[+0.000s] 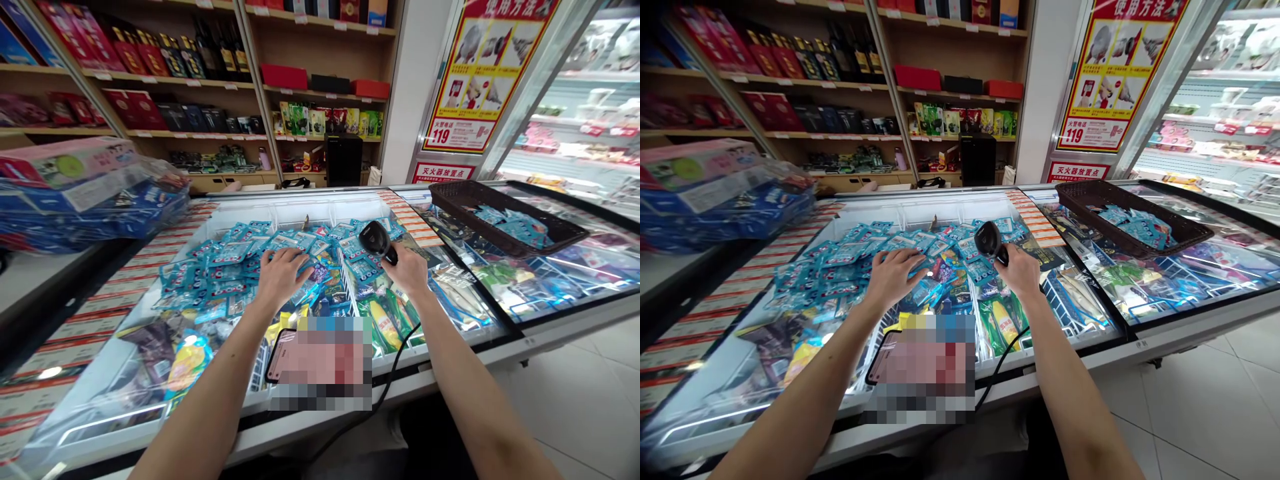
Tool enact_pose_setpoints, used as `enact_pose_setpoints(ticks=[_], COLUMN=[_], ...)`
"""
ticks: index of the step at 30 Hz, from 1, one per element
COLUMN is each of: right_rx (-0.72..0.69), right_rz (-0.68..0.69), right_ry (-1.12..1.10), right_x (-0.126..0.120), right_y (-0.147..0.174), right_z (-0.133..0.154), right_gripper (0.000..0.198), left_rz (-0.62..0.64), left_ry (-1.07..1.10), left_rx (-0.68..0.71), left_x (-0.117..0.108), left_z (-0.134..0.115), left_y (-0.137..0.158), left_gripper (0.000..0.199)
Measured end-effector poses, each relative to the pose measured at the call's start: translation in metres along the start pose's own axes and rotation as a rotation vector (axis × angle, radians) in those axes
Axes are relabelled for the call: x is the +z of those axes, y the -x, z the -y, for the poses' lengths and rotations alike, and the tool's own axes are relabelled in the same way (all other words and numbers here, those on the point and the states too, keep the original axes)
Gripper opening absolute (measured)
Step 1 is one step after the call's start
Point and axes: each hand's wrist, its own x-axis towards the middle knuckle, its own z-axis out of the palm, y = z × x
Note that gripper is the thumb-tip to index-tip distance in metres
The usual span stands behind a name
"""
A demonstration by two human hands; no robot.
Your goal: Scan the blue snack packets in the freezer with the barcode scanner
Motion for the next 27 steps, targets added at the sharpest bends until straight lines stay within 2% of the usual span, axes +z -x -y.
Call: enact_pose_setpoints(ticks=[5,11,16,22,27], right_rx=[0.011,0.0,-0.04,-0.053,-0.019], right_rz=[0.099,0.193,0.201,0.258,0.255], right_ry=[0.025,0.028,0.014,0.022,0.033], right_x=[-0.006,-0.012,-0.012,-0.013,-0.01], right_y=[-0.001,-0.002,-0.002,-0.003,-0.005], right_z=[0.003,0.004,0.005,0.008,0.005], right_gripper=[0.038,0.039,0.034,0.032,0.033], left_rz=[-0.008,0.165,0.287,0.345,0.391], left_ry=[0.079,0.253,0.241,0.108,0.147], left_rx=[0.038,0.02,-0.139,-0.339,-0.438], left_x=[-0.005,0.001,0.017,0.033,0.046], left_z=[-0.009,-0.026,-0.041,-0.054,-0.057], left_y=[-0.008,-0.029,-0.054,-0.079,-0.085], left_gripper=[0.033,0.042,0.061,0.068,0.066])
